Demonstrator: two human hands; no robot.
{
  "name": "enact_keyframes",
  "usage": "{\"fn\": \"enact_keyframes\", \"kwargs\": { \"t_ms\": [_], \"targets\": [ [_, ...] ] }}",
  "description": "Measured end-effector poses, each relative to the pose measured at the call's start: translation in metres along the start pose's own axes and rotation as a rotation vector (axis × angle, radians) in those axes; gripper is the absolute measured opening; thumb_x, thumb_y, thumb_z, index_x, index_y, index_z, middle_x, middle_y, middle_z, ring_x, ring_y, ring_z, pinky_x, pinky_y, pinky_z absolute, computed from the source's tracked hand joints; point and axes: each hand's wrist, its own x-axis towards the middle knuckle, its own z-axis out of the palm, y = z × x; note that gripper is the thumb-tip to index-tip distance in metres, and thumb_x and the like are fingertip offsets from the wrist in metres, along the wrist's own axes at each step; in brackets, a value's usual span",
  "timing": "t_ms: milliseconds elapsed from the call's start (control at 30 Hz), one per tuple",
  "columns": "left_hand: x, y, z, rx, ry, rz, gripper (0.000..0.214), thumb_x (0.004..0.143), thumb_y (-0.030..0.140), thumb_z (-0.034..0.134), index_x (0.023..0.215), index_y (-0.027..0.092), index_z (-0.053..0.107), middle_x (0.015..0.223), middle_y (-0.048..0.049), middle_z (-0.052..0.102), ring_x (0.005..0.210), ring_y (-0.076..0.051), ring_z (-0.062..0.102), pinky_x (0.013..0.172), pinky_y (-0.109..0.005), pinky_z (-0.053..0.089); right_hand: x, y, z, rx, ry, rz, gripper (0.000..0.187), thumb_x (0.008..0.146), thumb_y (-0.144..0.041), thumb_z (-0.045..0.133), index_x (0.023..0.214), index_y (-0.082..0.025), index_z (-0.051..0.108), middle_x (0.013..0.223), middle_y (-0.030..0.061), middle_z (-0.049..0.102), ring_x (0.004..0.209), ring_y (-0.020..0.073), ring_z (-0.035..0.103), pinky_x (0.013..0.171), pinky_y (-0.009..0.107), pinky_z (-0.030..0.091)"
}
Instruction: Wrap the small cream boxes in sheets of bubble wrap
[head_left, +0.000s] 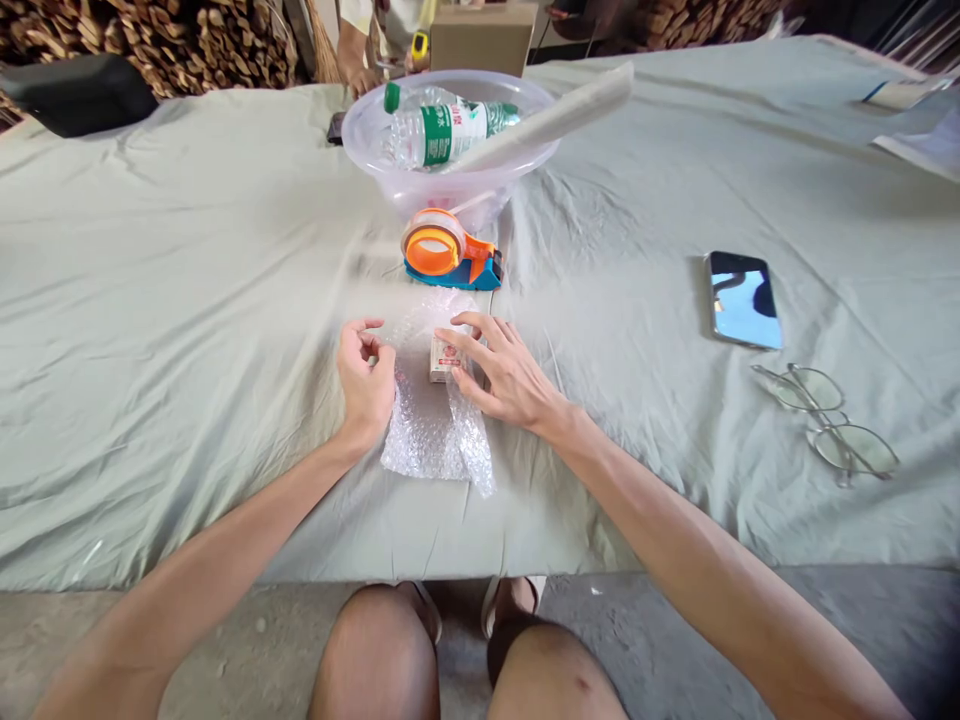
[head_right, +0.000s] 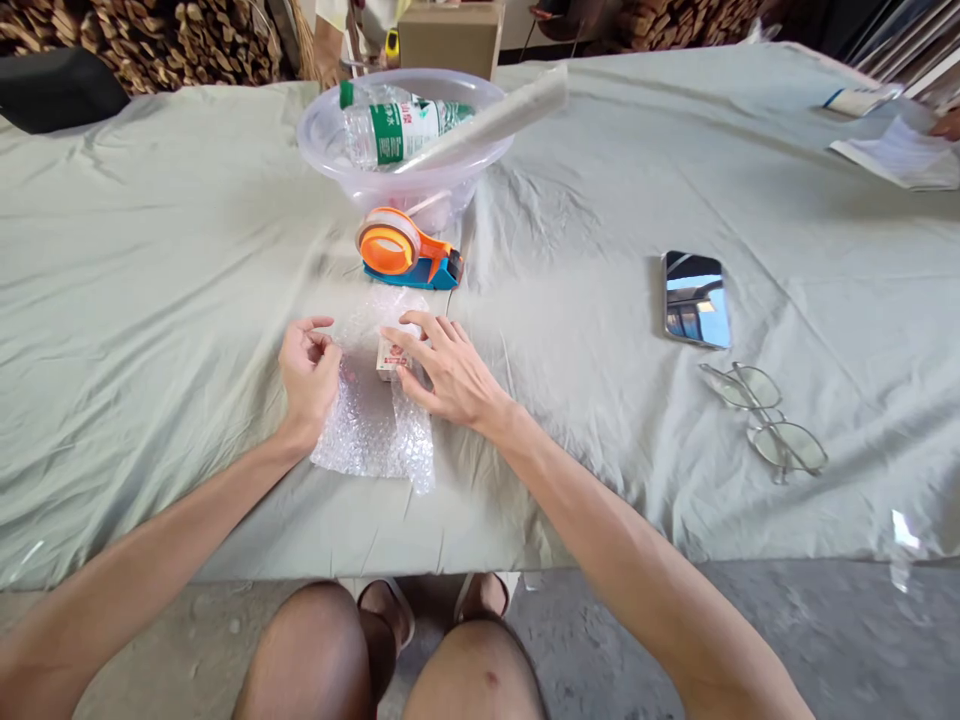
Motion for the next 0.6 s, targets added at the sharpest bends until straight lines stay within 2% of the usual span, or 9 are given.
{"fn": "enact_keyframes", "kwargs": {
  "t_ms": [167,300,467,600],
  "targets": [
    [0.000,0.006,-0.005,0.005,-0.043,-0.003,0.017,0.090,0.010,0.063,0.098,0.024,0.064,0.083,0.0033,0.056,0.065,-0.013,0.056,0.052,-0.021,0.053,0.000,0.002,0.002,0.012,0.014,0.012,0.057,0.121,-0.052,0.044,0.167,-0.023,0.060,0.142,0.0180,0.067,0.123,0.0383,0.064,0.109,0.061,0.054],
    [-0.006,0.014,-0.006,0.059,-0.129,0.140,0.017,0.092,0.011,0.061,0.087,0.022,0.074,0.085,0.0002,0.067,0.068,-0.012,0.061,0.058,-0.021,0.056,0.001,0.002,0.004,-0.008,0.021,0.024,0.060,0.120,-0.053,0.043,0.164,-0.018,0.061,0.132,0.0179,0.066,0.120,0.0383,0.061,0.110,0.060,0.053],
    [-0.013,0.024,-0.005,0.143,-0.176,0.370,0.020,0.100,0.018,0.066,0.105,0.023,0.085,0.091,-0.0017,0.075,0.076,-0.014,0.066,0.070,-0.025,0.059,0.002,0.000,0.006,-0.003,-0.001,0.043,0.046,0.115,-0.051,0.049,0.146,-0.022,0.067,0.128,0.0164,0.066,0.119,0.0394,0.060,0.110,0.061,0.052],
    [-0.012,0.025,-0.005,0.148,-0.285,0.550,0.024,0.107,0.020,0.067,0.119,0.025,0.086,0.088,-0.0003,0.078,0.081,-0.016,0.071,0.083,-0.031,0.064,0.003,0.000,0.008,0.047,0.009,0.006,0.044,0.115,-0.057,0.048,0.135,-0.021,0.065,0.143,0.0205,0.066,0.131,0.0412,0.060,0.115,0.062,0.051]
  ]
}}
